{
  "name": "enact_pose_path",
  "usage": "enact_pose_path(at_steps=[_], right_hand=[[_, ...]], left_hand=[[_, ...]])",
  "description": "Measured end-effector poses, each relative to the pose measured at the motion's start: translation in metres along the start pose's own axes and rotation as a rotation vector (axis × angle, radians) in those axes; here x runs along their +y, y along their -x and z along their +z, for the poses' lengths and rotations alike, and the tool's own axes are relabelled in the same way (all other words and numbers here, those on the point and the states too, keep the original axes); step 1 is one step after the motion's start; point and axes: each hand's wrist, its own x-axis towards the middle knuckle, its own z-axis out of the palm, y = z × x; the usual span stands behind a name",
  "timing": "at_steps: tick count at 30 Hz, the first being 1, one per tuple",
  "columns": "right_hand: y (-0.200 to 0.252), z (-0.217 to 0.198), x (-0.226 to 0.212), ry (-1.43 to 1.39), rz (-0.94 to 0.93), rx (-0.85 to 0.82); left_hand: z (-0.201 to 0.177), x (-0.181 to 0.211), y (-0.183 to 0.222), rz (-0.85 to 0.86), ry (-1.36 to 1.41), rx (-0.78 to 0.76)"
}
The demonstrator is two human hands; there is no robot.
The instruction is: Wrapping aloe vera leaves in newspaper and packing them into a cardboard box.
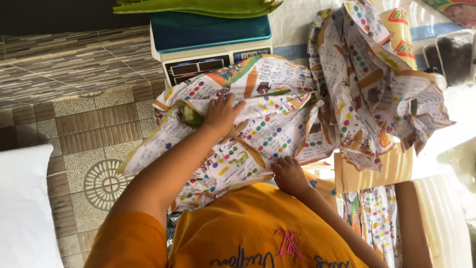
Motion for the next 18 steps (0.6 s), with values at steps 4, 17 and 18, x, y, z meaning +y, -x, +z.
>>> enact_pose_path(at_steps=[4, 17, 18], right_hand=[[0.002, 0.009, 0.006, -0.006, 0.006, 0.038], [0.011, -0.024, -0.003, -0.100, -0.035, 0.239], [0.011, -0.025, -0.003, -0.069, -0.059, 0.280]], left_hand=[[0.069, -0.044, -0.031, 0.026, 0.045, 0.076], [0.014, -0.063, -0.062, -0.138, 0.103, 0.071], [-0.012, -0.060, -0.066, -0.177, 0.145, 0.097]])
